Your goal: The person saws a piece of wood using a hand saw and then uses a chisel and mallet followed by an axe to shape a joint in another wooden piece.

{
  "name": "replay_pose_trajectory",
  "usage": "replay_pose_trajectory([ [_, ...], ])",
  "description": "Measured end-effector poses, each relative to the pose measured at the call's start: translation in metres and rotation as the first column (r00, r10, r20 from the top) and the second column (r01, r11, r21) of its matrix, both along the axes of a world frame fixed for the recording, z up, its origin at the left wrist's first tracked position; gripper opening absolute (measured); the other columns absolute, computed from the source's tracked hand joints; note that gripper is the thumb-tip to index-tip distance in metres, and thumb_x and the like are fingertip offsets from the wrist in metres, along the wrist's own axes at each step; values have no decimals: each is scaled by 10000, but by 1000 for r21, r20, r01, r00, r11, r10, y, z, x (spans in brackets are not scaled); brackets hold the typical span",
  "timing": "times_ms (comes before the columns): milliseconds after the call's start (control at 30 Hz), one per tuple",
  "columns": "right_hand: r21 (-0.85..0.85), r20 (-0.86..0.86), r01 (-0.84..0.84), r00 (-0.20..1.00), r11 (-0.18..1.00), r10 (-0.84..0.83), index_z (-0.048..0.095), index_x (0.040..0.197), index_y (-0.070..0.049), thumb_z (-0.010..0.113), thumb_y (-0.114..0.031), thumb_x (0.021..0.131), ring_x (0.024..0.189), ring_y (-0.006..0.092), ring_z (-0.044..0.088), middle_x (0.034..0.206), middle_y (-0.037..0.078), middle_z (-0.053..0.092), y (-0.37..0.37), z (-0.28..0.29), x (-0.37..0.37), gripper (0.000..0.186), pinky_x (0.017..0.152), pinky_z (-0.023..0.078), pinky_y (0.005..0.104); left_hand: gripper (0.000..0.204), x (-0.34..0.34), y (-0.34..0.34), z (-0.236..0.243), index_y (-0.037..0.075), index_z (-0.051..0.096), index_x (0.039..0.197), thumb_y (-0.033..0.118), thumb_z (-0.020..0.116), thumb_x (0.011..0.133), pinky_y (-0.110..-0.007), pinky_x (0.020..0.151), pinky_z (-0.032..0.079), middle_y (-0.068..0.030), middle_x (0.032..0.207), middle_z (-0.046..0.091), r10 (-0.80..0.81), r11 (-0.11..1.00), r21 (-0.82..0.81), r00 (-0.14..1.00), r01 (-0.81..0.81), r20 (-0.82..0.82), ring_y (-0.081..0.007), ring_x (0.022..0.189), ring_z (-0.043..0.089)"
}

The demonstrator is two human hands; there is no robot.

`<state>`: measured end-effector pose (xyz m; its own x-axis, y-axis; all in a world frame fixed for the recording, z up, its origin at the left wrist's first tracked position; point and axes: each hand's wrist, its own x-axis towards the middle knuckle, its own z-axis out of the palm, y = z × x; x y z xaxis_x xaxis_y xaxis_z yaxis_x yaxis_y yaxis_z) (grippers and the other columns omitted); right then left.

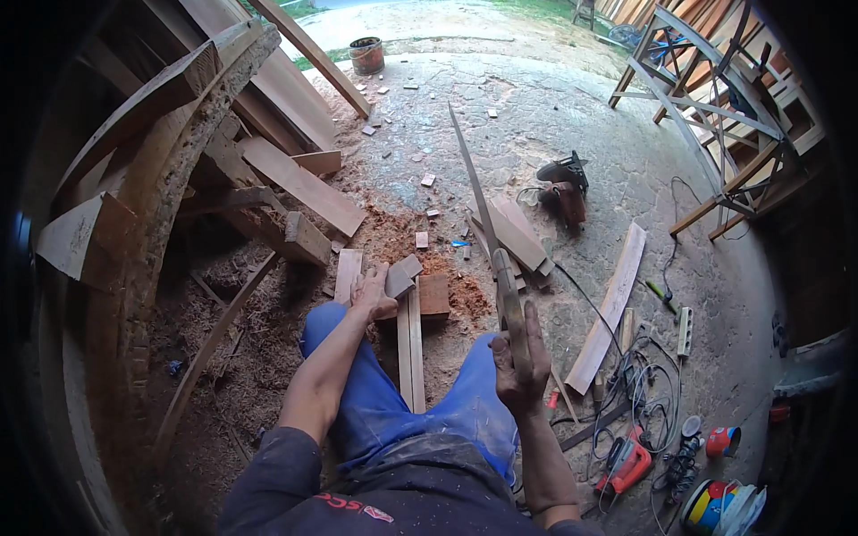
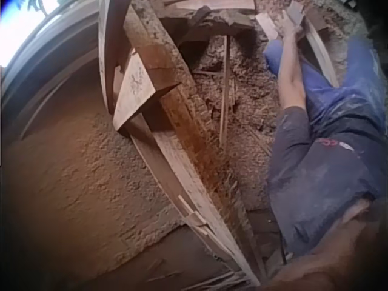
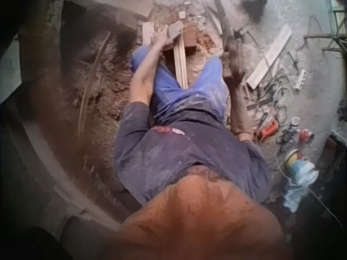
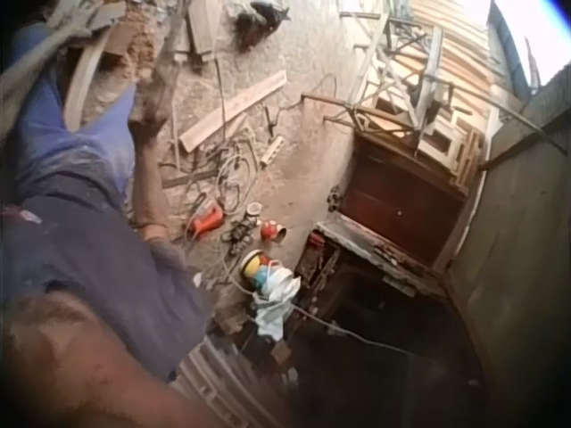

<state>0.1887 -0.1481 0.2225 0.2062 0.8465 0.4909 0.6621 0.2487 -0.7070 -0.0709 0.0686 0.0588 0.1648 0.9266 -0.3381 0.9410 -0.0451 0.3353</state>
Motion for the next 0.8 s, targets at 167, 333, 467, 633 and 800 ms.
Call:
replay_pose_trajectory([
  [167,-4,185,-39,982,999,39,669,1260,34,744,-47,877,964,394,750,1195,282,700,-1,-8,-19,398,779,615,374,932,20,8,2,214,408,1534,344,785,691,-543,1143,354,-155,1446,503,39,999,-2,997,-39,72,-405,1369,453],
  [333,-72,162,-103,980,992,114,680,1227,3,765,-34,835,893,352,760,1188,236,714,-23,-14,-31,403,698,610,385,462,16,18,-33,179,633,1293,438,604,912,-522,1071,410,-169,1253,658,93,976,144,910,-163,403,-361,1248,590],
  [467,-69,266,-146,951,987,159,666,1243,33,770,-39,824,838,320,764,1174,229,721,-30,-12,-32,437,650,604,355,385,43,40,-42,174,689,1153,454,472,1004,-508,921,496,-178,1174,703,76,978,144,901,-151,427,-339,1096,676],
  [633,-113,306,-172,931,979,198,656,1233,69,768,-37,822,880,333,768,1168,235,720,-38,-3,-30,440,687,616,364,328,58,51,-70,159,660,1107,435,593,945,-516,800,535,-155,1085,713,148,970,113,887,-217,436,-341,1011,697],
  [800,-162,335,-191,912,968,236,660,1240,54,768,-37,812,918,332,767,1202,233,708,-38,-11,-15,451,687,615,363,493,67,51,-68,200,597,1159,355,828,753,-510,787,541,-103,1027,736,46,950,291,974,-111,222,-342,974,721],
])
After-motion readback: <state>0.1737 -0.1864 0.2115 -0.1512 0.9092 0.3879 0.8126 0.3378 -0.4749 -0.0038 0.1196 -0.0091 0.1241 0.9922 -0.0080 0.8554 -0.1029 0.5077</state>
